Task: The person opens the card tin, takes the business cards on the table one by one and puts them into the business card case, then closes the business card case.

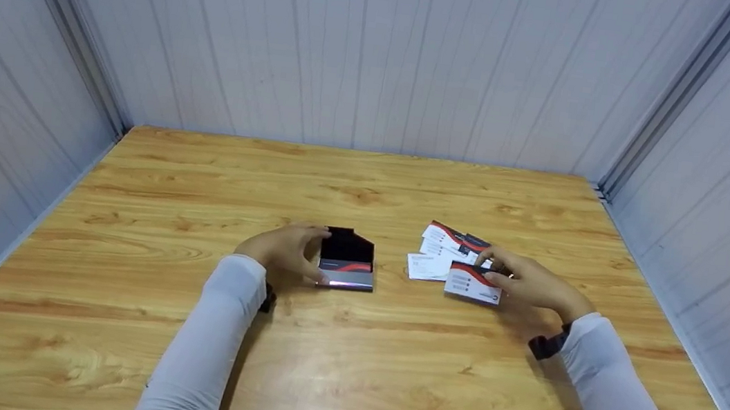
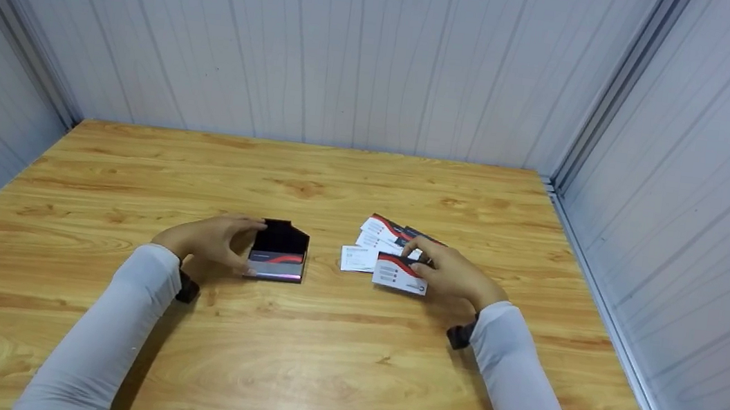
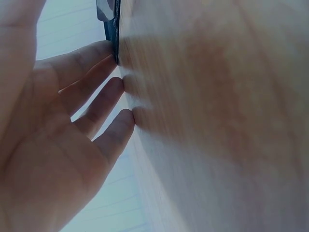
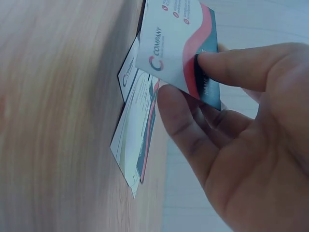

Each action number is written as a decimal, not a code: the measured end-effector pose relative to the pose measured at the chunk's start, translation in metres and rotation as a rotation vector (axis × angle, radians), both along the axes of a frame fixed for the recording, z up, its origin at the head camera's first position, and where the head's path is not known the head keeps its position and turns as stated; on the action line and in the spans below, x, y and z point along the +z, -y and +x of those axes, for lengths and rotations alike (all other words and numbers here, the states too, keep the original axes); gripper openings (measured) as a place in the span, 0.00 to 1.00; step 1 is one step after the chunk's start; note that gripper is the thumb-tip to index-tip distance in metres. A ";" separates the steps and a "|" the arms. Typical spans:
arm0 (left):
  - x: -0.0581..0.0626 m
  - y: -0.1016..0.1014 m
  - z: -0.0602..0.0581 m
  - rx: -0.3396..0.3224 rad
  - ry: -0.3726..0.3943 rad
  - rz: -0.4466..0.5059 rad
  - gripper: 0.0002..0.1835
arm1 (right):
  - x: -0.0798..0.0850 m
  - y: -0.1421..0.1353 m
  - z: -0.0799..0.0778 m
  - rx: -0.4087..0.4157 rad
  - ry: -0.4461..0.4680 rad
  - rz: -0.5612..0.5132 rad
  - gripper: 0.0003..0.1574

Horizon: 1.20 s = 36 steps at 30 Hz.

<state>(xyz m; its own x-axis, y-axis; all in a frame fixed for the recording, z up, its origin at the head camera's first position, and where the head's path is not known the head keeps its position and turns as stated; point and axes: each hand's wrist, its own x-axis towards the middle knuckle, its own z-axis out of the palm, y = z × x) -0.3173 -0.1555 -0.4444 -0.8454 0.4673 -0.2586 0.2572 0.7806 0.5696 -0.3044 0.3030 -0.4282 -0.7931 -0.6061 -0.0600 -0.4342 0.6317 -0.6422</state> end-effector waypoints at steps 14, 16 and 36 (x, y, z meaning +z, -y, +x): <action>0.003 0.000 0.001 0.009 0.015 -0.014 0.58 | 0.002 0.019 -0.005 -0.023 -0.087 -0.097 0.14; 0.004 0.000 0.001 0.012 0.016 -0.012 0.58 | 0.003 0.024 -0.007 -0.026 -0.106 -0.124 0.14; 0.000 0.000 0.000 0.002 0.007 -0.003 0.58 | 0.003 0.093 -0.024 0.013 -0.252 -0.209 0.10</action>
<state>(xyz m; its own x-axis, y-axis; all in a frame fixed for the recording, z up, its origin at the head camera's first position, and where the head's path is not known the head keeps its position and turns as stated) -0.3173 -0.1560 -0.4445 -0.8446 0.4647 -0.2659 0.2515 0.7827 0.5693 -0.3282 0.2103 -0.4248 -0.7595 -0.5944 0.2641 -0.6029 0.4909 -0.6289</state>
